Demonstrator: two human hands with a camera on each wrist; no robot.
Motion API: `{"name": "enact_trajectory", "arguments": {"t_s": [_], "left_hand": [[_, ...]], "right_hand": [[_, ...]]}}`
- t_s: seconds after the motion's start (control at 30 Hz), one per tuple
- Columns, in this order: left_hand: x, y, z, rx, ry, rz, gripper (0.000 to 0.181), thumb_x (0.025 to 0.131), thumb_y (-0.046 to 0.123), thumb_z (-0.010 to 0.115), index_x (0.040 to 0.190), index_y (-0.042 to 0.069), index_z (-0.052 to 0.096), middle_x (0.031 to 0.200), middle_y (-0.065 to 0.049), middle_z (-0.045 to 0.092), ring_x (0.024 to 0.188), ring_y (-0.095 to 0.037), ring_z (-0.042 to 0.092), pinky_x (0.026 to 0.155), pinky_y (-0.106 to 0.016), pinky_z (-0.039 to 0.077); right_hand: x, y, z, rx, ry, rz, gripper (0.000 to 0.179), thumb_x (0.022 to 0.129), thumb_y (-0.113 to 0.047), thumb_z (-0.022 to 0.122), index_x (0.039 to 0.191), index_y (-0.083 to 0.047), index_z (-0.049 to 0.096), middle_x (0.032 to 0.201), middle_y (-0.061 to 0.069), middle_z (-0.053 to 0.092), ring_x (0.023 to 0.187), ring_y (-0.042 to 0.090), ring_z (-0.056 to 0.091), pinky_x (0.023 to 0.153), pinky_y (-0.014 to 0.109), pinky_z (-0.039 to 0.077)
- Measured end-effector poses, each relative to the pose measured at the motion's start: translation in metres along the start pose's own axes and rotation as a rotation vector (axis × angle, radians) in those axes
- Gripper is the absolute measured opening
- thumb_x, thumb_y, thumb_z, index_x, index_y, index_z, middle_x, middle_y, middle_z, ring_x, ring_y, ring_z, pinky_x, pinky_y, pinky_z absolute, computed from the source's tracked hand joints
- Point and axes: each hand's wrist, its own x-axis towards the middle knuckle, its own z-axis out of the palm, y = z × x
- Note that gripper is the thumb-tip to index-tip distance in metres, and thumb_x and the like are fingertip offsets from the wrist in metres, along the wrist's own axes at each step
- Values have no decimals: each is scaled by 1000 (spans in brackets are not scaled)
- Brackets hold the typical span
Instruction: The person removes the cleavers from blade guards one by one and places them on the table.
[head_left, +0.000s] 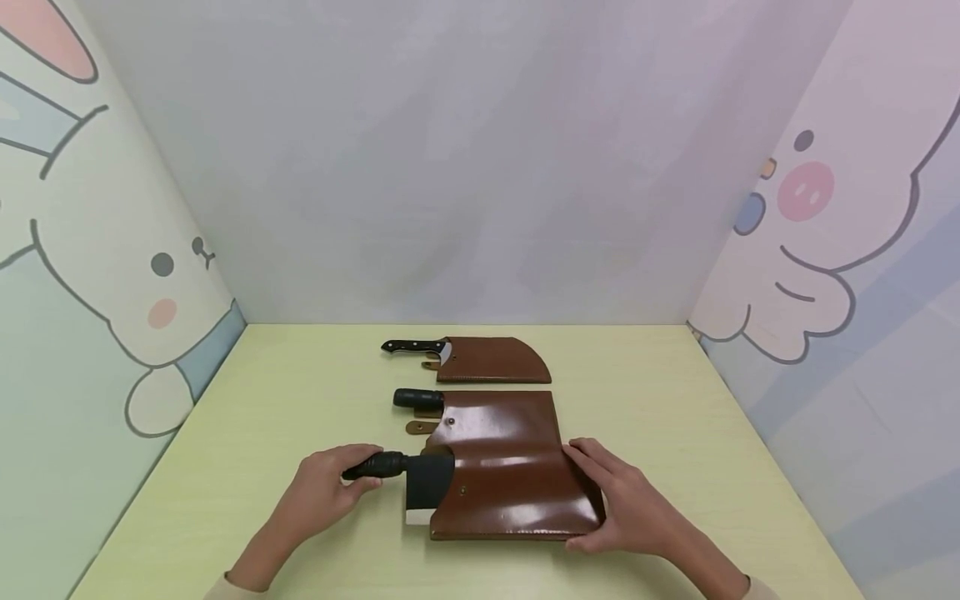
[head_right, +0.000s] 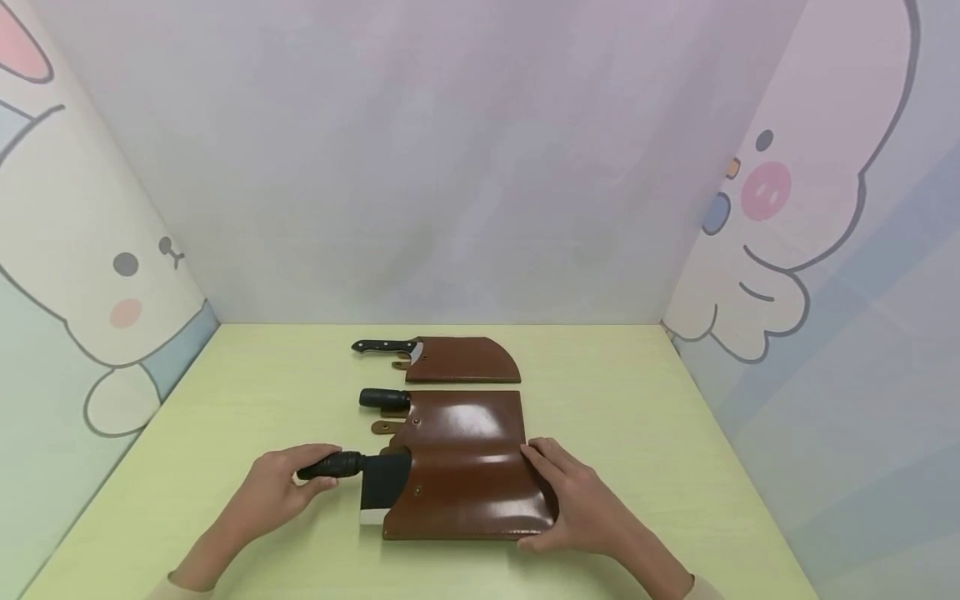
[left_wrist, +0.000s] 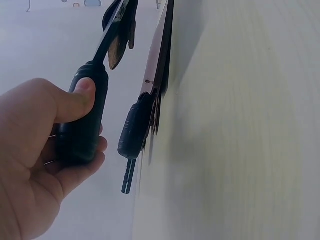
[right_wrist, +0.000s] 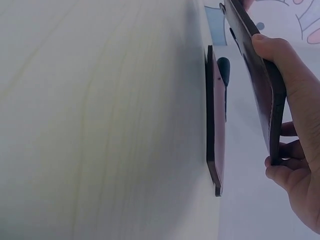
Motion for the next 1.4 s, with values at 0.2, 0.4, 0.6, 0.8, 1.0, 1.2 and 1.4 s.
{"name": "enact_trajectory", "arguments": {"t_s": [0.2,0.4,0.6,0.8,1.0,1.2,1.4], "left_hand": [[-1,-1,-4,0,-5,-16,42,76,20,91,114,10,77,110,-3,77,100,-25,74,82,-44,60],[-3,-7,-7,-4,15,-9,42,75,19,92,113,12,77,109,-2,77,98,-24,75,81,-43,60],[-5,-11,-8,-6,20,-4,41,75,19,91,113,13,77,109,-2,77,97,-24,75,79,-43,60],[-5,-14,-10,-34,12,-9,41,76,18,90,114,11,77,110,-4,77,97,-24,75,78,-43,60],[-6,-17,-14,-35,8,-7,42,76,18,90,115,10,77,111,-4,77,98,-26,75,79,-44,60],[-8,-22,-17,-31,9,-11,41,76,17,90,114,12,77,110,-2,77,94,-21,75,75,-38,59],[-10,-25,-22,-47,-8,-25,41,77,17,89,116,11,77,112,-2,77,97,-24,75,78,-41,60]], "right_hand": [[-1,3,-2,-20,27,-20,119,54,-72,90,145,-4,55,145,5,52,120,23,62,88,38,59],[-5,7,-6,-33,44,-29,118,55,-72,89,147,-6,54,145,4,52,119,21,61,92,29,56],[-9,12,-9,-30,51,-29,117,56,-71,90,147,-7,54,145,5,52,118,20,61,92,26,54],[-13,14,-13,-31,55,-19,118,52,-69,92,147,-9,54,145,4,53,119,20,61,90,27,55],[-14,15,-16,-16,65,-28,118,53,-69,92,148,-9,54,145,4,53,120,21,62,97,20,50],[-16,16,-21,-4,78,-26,117,51,-63,96,148,-10,54,146,4,53,118,23,62,98,14,45],[-18,17,-25,-1,63,1,116,53,-63,95,148,-11,54,146,2,52,119,21,62,97,14,46]]}}
